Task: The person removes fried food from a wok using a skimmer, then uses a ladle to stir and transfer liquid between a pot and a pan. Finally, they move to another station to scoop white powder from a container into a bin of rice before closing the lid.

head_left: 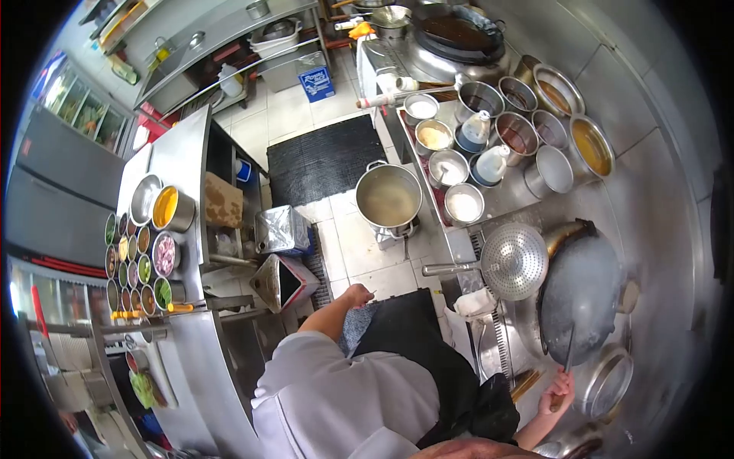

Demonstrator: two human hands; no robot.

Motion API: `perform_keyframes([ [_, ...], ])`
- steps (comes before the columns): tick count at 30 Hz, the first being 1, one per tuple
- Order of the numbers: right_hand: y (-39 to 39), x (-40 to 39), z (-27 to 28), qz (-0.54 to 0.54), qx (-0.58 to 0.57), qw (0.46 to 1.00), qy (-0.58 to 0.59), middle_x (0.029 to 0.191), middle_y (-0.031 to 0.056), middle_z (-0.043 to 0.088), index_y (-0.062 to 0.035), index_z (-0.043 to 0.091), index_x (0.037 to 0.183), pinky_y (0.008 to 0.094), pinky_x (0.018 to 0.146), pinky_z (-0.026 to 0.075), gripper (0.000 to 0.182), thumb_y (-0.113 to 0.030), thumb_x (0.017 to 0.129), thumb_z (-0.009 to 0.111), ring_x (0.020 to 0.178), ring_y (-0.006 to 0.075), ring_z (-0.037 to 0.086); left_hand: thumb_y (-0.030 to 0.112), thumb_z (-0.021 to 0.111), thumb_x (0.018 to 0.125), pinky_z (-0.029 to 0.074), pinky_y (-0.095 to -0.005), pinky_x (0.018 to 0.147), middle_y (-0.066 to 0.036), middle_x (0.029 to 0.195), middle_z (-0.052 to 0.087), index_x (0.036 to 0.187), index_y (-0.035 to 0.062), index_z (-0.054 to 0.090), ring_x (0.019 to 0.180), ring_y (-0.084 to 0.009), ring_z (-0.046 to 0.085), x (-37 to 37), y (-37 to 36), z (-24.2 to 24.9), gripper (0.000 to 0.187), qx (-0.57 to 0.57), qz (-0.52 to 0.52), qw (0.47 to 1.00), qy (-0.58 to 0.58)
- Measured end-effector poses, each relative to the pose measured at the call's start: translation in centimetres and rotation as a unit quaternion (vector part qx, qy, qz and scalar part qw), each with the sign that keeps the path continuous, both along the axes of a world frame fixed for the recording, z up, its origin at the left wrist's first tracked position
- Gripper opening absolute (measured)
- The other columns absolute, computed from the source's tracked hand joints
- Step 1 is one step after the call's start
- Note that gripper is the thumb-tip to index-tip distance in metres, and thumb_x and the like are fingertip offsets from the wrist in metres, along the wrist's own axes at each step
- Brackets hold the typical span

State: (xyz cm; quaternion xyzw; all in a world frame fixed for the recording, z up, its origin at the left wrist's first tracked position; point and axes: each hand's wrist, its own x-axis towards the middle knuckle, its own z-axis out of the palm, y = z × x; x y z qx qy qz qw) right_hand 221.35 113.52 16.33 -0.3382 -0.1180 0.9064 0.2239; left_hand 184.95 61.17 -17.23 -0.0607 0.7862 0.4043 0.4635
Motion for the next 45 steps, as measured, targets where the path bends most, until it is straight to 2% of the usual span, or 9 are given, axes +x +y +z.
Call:
perform_keyframes([
  [3,-0.3,-0.5,2.7,-0.050,-0.120,0.990,0.057,0.075,-0.0003,0.044,0.0121,0.041,0.129,0.0245,0.047,0.039,0.040,-0.021,0.107,0.041,0.055,0.0079,0.044,0.030,0.065,0.083,0.053,-0.0319,0.050,-0.010,0.066,0.067,0.072,-0.0002,0.069,0.052,-0.0176,0.062,0.4,-0.1,4.3,0.033,-0.037,-0.017,0.999,-0.022],
  [6,-2.1,-0.6,4.6,-0.083,-0.070,0.994,0.013,0.073,-0.0009,0.046,0.0105,0.044,0.125,0.0225,0.044,0.037,0.034,-0.017,0.105,0.045,0.051,0.0069,0.043,0.032,0.064,0.084,0.048,-0.0338,0.045,-0.009,0.061,0.064,0.066,0.0031,0.067,0.044,-0.0185,0.057,1.6,-2.8,-3.5,0.034,0.000,-0.015,1.000,-0.009],
  [14,-3.5,-5.7,10.7,-0.048,-0.040,0.998,0.016,0.071,-0.0013,0.050,0.0107,0.047,0.113,0.0183,0.041,0.040,0.025,-0.009,0.100,0.053,0.051,0.0035,0.050,0.018,0.055,0.093,0.027,-0.0261,0.033,-0.002,0.056,0.050,0.067,0.0094,0.054,0.037,-0.0109,0.040,3.2,-2.4,2.0,0.028,0.022,0.026,0.989,-0.141],
  [23,-1.1,-11.4,13.6,0.028,-0.031,0.997,0.062,0.073,0.0009,0.052,0.0100,0.045,0.108,0.0187,0.040,0.045,0.021,-0.009,0.100,0.051,0.051,0.0040,0.051,0.013,0.058,0.090,0.026,-0.0223,0.032,0.000,0.058,0.045,0.063,0.0124,0.046,0.043,-0.0084,0.042,4.0,-2.1,1.2,0.029,0.116,0.081,0.975,-0.170],
  [32,2.4,-21.6,15.0,0.082,-0.016,0.995,0.054,0.073,0.0015,0.051,0.0093,0.043,0.109,0.0199,0.042,0.043,0.022,-0.006,0.099,0.054,0.051,0.0072,0.050,0.018,0.059,0.090,0.029,-0.0230,0.034,0.000,0.060,0.050,0.068,0.0106,0.052,0.044,-0.0091,0.044,4.7,-1.8,0.8,0.024,0.067,0.106,0.981,-0.147],
  [36,3.4,-26.4,13.0,0.131,0.038,0.991,0.012,0.069,-0.0012,0.051,0.0046,0.049,0.102,0.0187,0.042,0.039,0.016,-0.007,0.097,0.058,0.049,0.0048,0.048,0.018,0.062,0.090,0.030,-0.0228,0.034,-0.001,0.062,0.053,0.073,0.0086,0.056,0.043,-0.0091,0.046,4.4,-2.9,0.5,0.021,0.054,0.078,0.983,-0.156],
  [39,3.8,-29.8,10.8,0.199,0.120,0.970,-0.065,0.060,-0.0016,0.050,-0.0061,0.053,0.077,0.0215,0.042,0.040,0.020,-0.011,0.095,0.059,0.047,0.0067,0.048,0.019,0.063,0.091,0.030,-0.0226,0.034,-0.002,0.061,0.055,0.075,0.0077,0.058,0.043,-0.0089,0.046,4.6,-3.4,0.9,0.020,0.037,0.113,0.982,-0.149],
  [43,3.6,-32.6,7.7,0.207,0.311,0.903,-0.215,0.060,0.0061,0.054,-0.0046,0.052,0.079,0.0289,0.041,0.043,0.018,-0.012,0.094,0.059,0.045,0.0159,0.050,0.014,0.059,0.092,0.029,-0.0247,0.034,-0.001,0.059,0.054,0.068,0.0123,0.055,0.040,-0.0095,0.044,4.2,-3.4,1.8,0.025,0.032,0.135,0.977,-0.161],
  [45,3.5,-32.8,7.0,0.228,0.373,0.859,-0.266,0.063,0.0041,0.056,-0.0049,0.054,0.083,0.0278,0.041,0.043,0.015,-0.014,0.092,0.062,0.046,0.0136,0.051,0.020,0.064,0.090,0.030,-0.0227,0.034,-0.002,0.062,0.055,0.077,0.0076,0.059,0.041,-0.0089,0.044,4.2,-3.5,1.5,0.019,0.035,0.124,0.978,-0.161],
])
